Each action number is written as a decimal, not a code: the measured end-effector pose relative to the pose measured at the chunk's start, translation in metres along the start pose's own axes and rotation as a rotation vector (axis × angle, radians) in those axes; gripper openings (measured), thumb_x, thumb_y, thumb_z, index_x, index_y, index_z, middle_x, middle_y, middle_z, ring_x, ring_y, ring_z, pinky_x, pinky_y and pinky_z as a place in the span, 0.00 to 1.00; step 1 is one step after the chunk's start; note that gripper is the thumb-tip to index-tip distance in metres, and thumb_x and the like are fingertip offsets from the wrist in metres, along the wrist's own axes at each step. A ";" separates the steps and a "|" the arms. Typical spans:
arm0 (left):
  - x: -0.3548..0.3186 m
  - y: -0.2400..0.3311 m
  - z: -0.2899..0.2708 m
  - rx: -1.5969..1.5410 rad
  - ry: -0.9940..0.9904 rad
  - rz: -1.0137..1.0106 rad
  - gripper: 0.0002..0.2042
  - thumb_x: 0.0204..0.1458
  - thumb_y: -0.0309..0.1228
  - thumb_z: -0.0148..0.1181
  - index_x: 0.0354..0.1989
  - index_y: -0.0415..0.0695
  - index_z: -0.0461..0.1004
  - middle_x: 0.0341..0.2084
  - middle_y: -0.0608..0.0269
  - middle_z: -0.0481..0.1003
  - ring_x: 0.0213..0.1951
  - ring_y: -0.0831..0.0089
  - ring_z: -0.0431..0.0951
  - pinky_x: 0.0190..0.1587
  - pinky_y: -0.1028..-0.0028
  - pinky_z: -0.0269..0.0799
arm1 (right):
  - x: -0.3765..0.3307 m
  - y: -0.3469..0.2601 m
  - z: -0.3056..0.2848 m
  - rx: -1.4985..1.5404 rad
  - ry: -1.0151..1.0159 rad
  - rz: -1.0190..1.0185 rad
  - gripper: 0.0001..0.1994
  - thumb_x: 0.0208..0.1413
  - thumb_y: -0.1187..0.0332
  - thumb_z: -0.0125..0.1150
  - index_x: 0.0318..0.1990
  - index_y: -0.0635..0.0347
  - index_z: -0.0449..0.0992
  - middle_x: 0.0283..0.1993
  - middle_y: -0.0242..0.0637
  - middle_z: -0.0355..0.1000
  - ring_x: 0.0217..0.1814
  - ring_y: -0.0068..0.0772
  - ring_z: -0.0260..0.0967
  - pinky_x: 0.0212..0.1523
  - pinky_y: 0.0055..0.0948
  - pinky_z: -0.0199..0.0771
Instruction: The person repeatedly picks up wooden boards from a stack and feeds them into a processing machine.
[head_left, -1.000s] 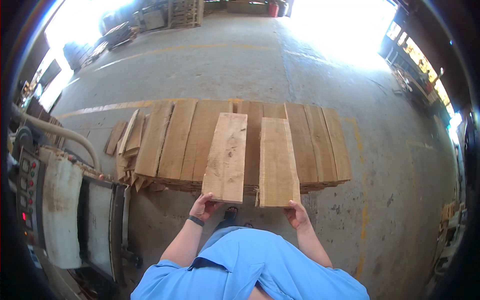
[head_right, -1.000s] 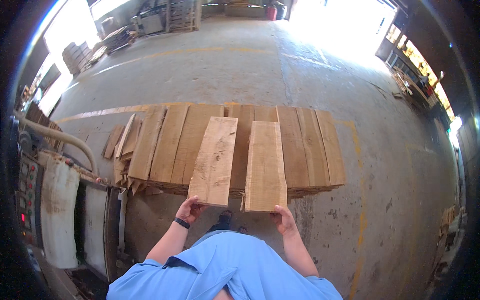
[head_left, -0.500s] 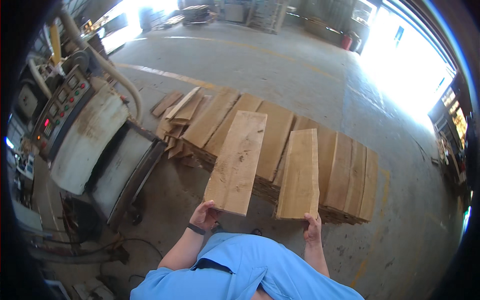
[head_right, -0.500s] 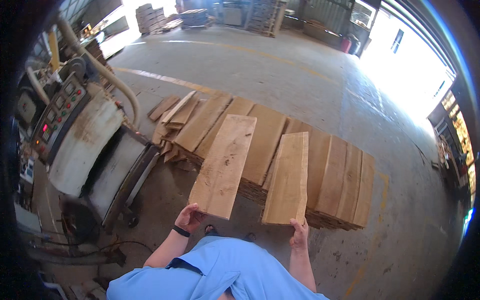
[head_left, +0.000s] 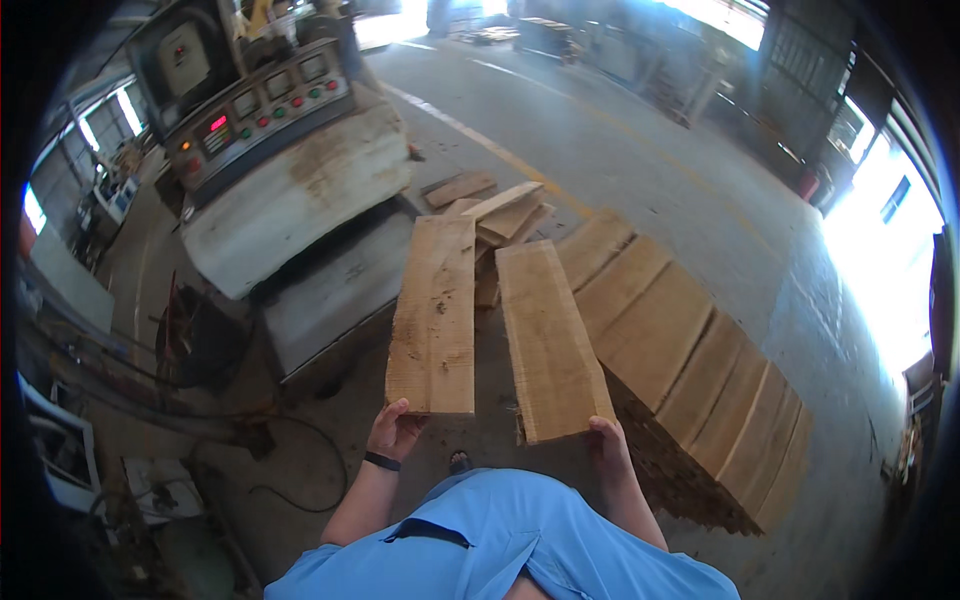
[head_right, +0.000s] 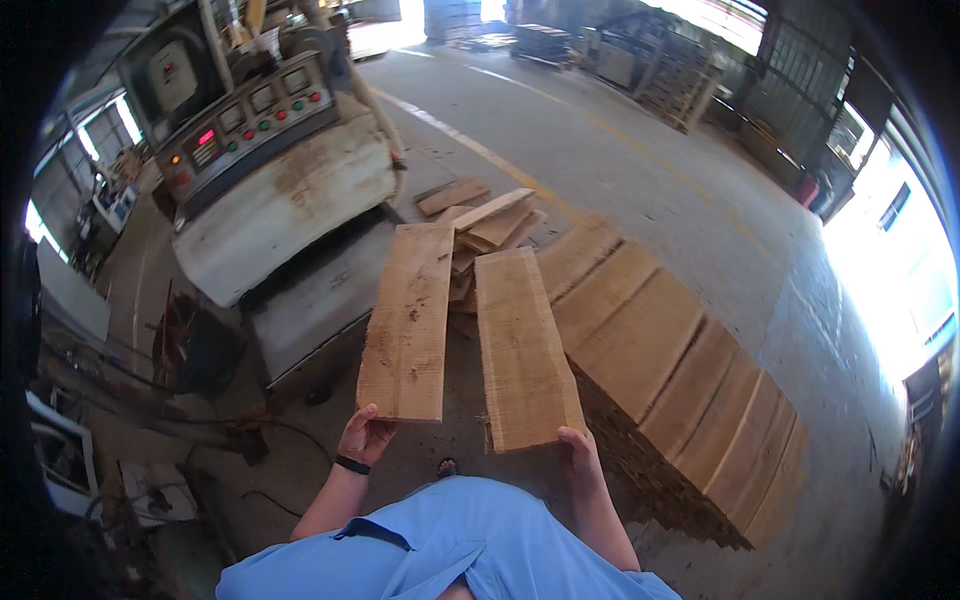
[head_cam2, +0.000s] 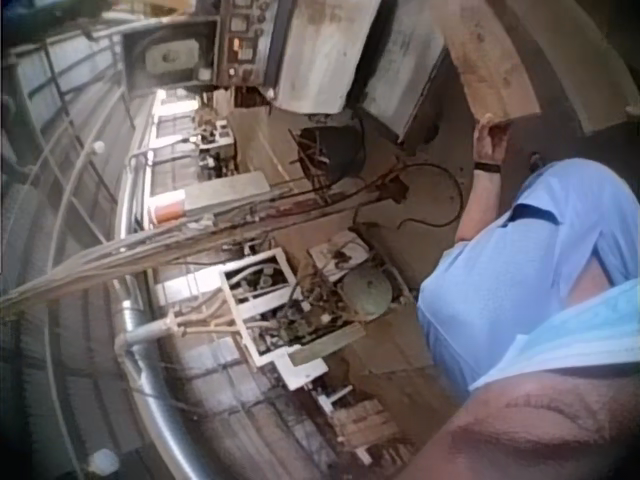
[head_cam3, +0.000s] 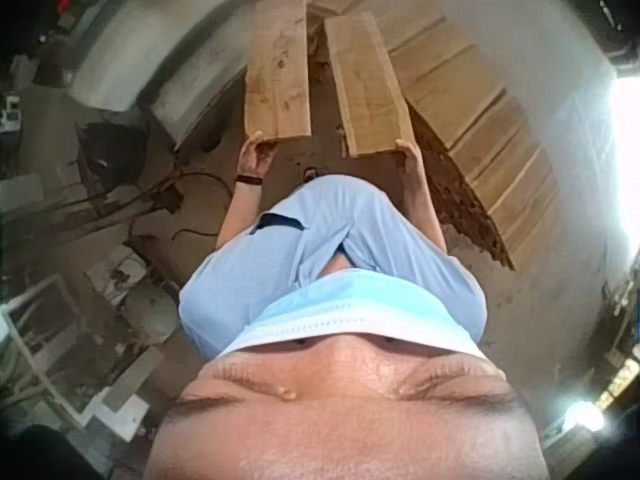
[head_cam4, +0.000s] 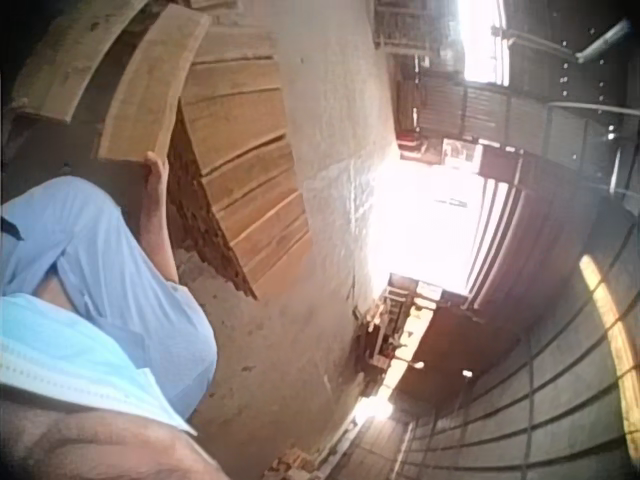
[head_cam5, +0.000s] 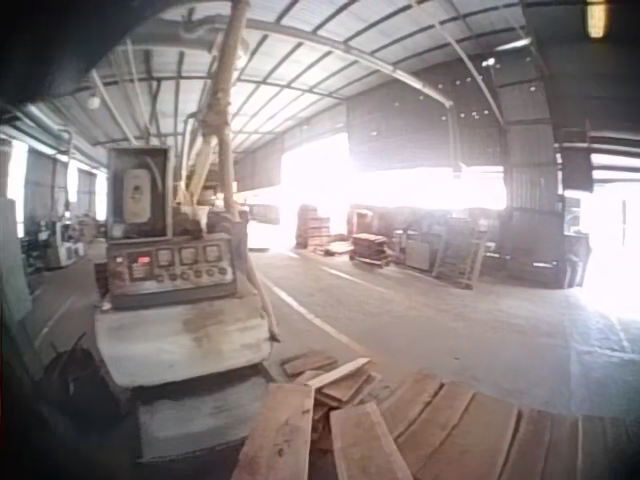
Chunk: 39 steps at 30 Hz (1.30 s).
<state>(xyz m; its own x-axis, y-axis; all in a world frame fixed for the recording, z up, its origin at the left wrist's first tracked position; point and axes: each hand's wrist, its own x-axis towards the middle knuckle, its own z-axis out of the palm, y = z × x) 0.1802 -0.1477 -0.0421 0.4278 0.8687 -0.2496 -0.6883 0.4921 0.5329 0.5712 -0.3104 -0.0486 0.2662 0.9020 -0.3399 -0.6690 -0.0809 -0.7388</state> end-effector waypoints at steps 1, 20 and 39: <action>-0.003 0.014 -0.018 -0.003 0.037 0.017 0.29 0.56 0.29 0.68 0.67 0.42 0.66 0.58 0.57 0.77 0.59 0.62 0.78 0.61 0.58 0.79 | 0.016 0.010 0.018 0.006 -0.020 0.025 0.31 0.52 0.64 0.69 0.63 0.67 0.72 0.56 0.41 0.78 0.56 0.37 0.78 0.56 0.36 0.78; -0.015 0.083 -0.167 -0.317 0.335 0.316 0.30 0.53 0.26 0.73 0.65 0.44 0.68 0.59 0.56 0.75 0.61 0.57 0.76 0.63 0.54 0.79 | 0.191 0.099 0.168 0.206 -0.100 0.282 0.30 0.58 0.66 0.69 0.67 0.57 0.68 0.63 0.35 0.74 0.64 0.37 0.72 0.66 0.42 0.71; 0.098 0.042 -0.235 -0.329 0.589 0.294 0.25 0.58 0.21 0.67 0.64 0.39 0.67 0.57 0.51 0.76 0.57 0.52 0.79 0.60 0.51 0.81 | 0.314 0.155 0.150 0.033 -0.234 0.620 0.18 0.59 0.64 0.70 0.55 0.59 0.77 0.52 0.34 0.80 0.56 0.36 0.77 0.56 0.38 0.78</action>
<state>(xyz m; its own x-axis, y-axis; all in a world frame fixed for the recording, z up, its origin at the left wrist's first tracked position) 0.0555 -0.0283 -0.2336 -0.1233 0.8079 -0.5763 -0.9059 0.1455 0.3978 0.4475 0.0238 -0.1825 -0.3296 0.7613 -0.5584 -0.6718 -0.6047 -0.4279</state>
